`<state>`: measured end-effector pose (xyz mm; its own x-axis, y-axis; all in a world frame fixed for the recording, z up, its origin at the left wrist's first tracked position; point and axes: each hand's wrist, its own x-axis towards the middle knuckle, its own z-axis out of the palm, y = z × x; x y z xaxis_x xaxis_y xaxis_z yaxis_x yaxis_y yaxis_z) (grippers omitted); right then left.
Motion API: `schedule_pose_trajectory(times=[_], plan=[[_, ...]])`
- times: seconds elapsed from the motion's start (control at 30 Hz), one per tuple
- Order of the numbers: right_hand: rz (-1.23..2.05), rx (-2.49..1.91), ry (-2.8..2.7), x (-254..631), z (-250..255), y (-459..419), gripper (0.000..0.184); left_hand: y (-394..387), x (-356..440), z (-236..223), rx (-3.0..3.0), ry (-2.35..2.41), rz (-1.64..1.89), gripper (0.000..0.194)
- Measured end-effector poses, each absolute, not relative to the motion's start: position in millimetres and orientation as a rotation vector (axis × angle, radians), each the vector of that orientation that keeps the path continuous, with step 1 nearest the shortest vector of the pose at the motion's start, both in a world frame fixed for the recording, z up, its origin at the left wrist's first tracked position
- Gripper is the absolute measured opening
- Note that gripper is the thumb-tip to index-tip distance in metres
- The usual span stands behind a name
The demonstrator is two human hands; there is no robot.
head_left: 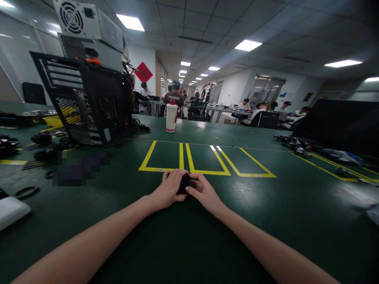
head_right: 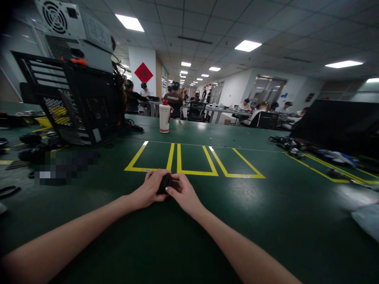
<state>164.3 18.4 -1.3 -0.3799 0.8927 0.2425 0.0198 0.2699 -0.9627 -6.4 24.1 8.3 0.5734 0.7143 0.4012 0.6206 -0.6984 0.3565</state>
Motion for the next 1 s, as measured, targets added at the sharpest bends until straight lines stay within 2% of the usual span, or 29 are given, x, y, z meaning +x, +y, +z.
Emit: schedule_pose_trajectory(times=[0.17, 0.37, 0.67, 0.87, 1.0], plan=[[1.205, -0.798, -1.656, 162.8, -0.2, 15.9, 0.022, 27.7, -5.0, 3.3, 2.635, 1.133, 0.835, 0.057], [1.182, -0.908, -1.681, 164.5, -0.9, 18.5, 0.036, 28.2, -5.1, 2.0, 2.639, 1.13, 0.84, 0.057], [1.166, -0.817, -1.677, 163.8, -2.4, 17.3, 0.022, 28.7, -4.9, 1.6, 2.655, 1.124, 0.831, 0.057], [1.155, -0.916, -1.693, 164.8, -2.2, 19.2, 0.035, 28.8, -5.0, 1.0, 2.641, 1.115, 0.845, 0.056], [1.2, -0.879, -1.686, 165.3, -1.7, 18.0, 0.03, 28.6, -5.3, 1.1, 2.636, 1.11, 0.838, 0.057]])
